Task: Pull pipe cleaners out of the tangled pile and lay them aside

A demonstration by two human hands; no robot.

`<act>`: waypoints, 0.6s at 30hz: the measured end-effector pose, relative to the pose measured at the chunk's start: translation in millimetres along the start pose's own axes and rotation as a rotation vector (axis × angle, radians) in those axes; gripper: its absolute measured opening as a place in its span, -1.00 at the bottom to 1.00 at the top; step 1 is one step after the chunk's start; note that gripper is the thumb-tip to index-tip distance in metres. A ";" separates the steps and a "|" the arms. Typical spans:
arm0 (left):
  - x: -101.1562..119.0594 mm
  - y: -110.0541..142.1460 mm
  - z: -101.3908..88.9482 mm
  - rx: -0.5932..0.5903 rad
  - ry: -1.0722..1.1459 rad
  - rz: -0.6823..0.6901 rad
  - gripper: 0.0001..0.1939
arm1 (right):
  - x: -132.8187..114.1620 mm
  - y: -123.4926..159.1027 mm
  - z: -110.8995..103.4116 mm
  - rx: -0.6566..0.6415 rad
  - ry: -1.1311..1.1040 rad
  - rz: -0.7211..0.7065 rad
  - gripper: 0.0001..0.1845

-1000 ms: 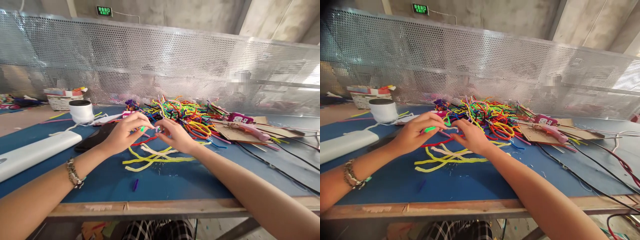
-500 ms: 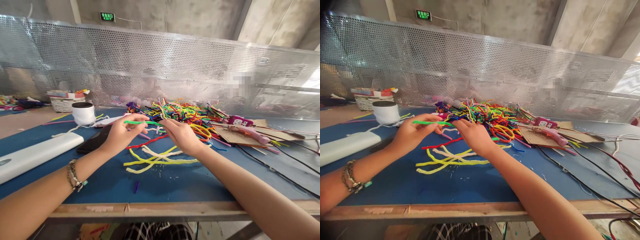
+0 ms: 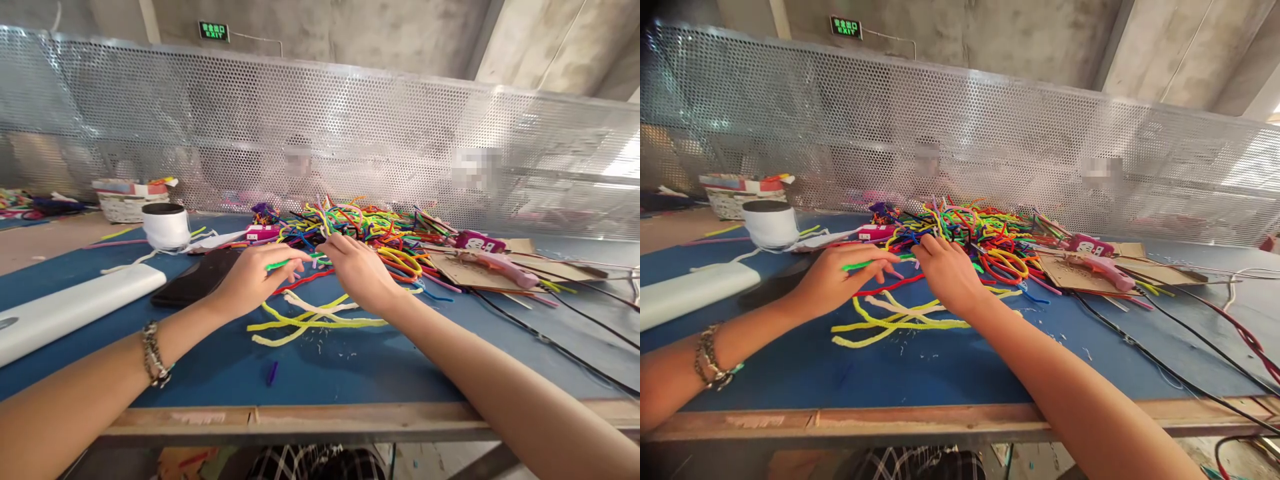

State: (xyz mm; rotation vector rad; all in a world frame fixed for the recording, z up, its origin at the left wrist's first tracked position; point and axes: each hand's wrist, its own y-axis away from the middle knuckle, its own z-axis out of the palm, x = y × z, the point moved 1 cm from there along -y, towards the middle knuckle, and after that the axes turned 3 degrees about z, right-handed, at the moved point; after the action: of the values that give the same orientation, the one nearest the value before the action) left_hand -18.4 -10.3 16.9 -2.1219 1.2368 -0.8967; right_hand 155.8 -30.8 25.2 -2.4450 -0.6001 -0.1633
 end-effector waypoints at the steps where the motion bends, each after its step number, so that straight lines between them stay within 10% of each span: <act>1: -0.5 0.3 0.6 -0.012 0.016 -0.004 -0.74 | -1.8 0.4 0.5 -0.002 -0.035 -0.002 -0.66; 10: -4.7 -0.8 -0.4 0.090 0.132 -0.258 -0.80 | -11.4 4.2 0.4 0.144 -0.078 -0.044 -0.64; 18: -11.3 -3.8 -1.3 -0.100 0.127 -0.287 -0.67 | -6.6 1.4 -3.2 0.088 -0.065 -0.032 -0.68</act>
State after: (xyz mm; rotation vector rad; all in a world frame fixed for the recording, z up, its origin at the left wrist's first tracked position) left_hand -21.4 1.3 17.3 -2.3962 1.0725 -1.1269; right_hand 150.7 -36.2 25.4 -2.3642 -0.6615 -0.0695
